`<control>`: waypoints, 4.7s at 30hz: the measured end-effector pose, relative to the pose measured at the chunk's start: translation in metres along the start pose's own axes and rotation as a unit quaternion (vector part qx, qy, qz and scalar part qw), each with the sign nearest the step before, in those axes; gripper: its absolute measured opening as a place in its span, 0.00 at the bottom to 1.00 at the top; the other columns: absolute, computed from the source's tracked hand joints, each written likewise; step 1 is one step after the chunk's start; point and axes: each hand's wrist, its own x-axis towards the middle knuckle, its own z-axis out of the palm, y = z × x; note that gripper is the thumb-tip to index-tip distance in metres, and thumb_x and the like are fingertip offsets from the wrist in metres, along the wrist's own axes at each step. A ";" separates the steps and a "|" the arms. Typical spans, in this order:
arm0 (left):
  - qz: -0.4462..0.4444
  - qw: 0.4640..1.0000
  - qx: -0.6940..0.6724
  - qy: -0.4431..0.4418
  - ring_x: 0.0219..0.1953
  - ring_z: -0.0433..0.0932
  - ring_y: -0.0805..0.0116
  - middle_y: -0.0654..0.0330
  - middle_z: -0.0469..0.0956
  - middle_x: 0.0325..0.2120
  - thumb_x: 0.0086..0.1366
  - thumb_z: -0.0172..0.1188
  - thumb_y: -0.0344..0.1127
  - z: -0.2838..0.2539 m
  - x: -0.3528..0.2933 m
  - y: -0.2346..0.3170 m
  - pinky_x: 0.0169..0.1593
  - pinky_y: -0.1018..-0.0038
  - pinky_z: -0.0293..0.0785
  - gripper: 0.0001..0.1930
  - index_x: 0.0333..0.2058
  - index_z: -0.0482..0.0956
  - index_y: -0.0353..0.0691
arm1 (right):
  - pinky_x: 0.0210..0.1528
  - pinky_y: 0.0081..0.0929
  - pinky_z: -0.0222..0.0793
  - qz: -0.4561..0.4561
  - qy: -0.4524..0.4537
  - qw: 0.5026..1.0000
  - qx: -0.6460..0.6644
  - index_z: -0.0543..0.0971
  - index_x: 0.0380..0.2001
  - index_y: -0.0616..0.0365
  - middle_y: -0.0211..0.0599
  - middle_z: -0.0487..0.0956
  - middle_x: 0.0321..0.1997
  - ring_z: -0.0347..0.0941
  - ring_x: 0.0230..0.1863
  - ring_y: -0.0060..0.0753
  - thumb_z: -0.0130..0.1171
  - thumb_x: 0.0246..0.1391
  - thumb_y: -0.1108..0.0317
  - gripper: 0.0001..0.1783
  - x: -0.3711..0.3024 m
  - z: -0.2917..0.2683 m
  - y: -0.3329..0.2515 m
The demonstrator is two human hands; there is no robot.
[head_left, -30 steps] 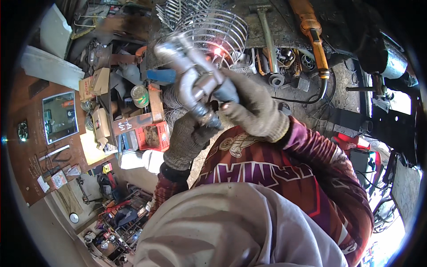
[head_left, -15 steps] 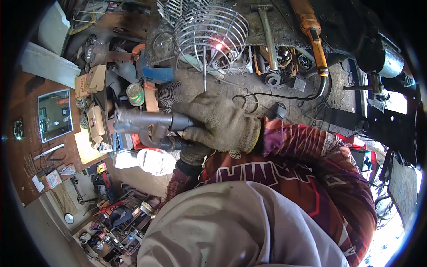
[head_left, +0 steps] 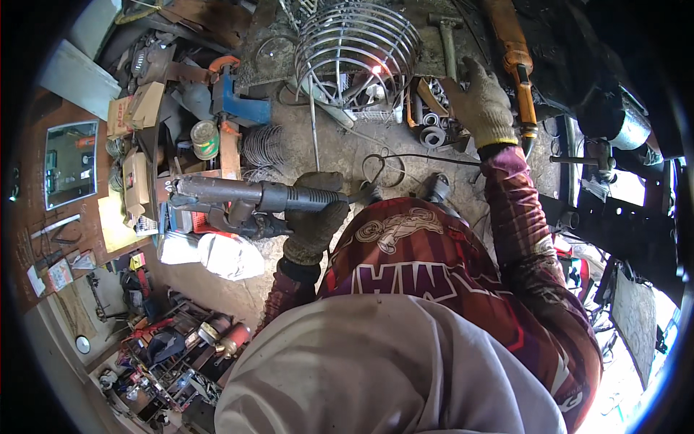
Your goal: The person uses a welding tool to fuse together parts of a wire frame structure and a metal pipe. They hold the metal parts together by hand or with a tool, apply the welding arc to multiple joints, and tap the metal with a hammer to adjust or secure it.
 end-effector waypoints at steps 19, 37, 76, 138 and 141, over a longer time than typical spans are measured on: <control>0.292 0.733 0.612 -0.058 0.45 0.81 0.59 0.55 0.82 0.42 0.52 0.72 0.28 0.008 0.005 0.007 0.52 0.64 0.76 0.15 0.39 0.81 0.36 | 0.47 0.35 0.77 -0.158 -0.149 0.942 0.257 0.77 0.53 0.60 0.50 0.80 0.48 0.80 0.48 0.43 0.62 0.60 0.57 0.23 -0.067 0.017 -0.033; 0.237 0.744 0.613 -0.126 0.41 0.80 0.63 0.60 0.79 0.40 0.57 0.69 0.31 0.002 0.024 0.027 0.44 0.66 0.77 0.14 0.41 0.78 0.38 | 0.55 0.36 0.71 -0.200 -0.413 0.830 0.316 0.76 0.55 0.62 0.50 0.79 0.50 0.77 0.52 0.41 0.47 0.71 0.54 0.23 -0.098 0.030 -0.112; 0.059 0.981 0.177 0.042 0.48 0.79 0.59 0.53 0.76 0.51 0.56 0.60 0.19 -0.052 0.082 0.074 0.41 0.63 0.79 0.29 0.58 0.69 0.35 | 0.29 0.17 0.66 0.164 -0.136 0.892 0.398 0.72 0.61 0.63 0.26 0.76 0.27 0.69 0.26 0.14 0.52 0.66 0.67 0.23 -0.155 -0.017 -0.056; -0.215 0.877 0.304 -0.305 0.52 0.78 0.63 0.54 0.78 0.50 0.59 0.69 0.30 -0.148 0.200 0.113 0.56 0.67 0.74 0.28 0.58 0.72 0.34 | 0.35 0.39 0.76 0.142 -0.088 0.982 -0.090 0.75 0.60 0.52 0.48 0.82 0.33 0.81 0.34 0.49 0.57 0.58 0.72 0.25 -0.156 0.012 -0.277; -0.209 0.872 0.320 -0.306 0.50 0.79 0.62 0.54 0.79 0.48 0.58 0.69 0.31 -0.159 0.200 0.105 0.54 0.66 0.74 0.27 0.56 0.73 0.35 | 0.34 0.38 0.75 0.127 -0.083 0.986 -0.073 0.75 0.61 0.53 0.48 0.81 0.31 0.80 0.31 0.49 0.57 0.57 0.73 0.26 -0.159 0.016 -0.265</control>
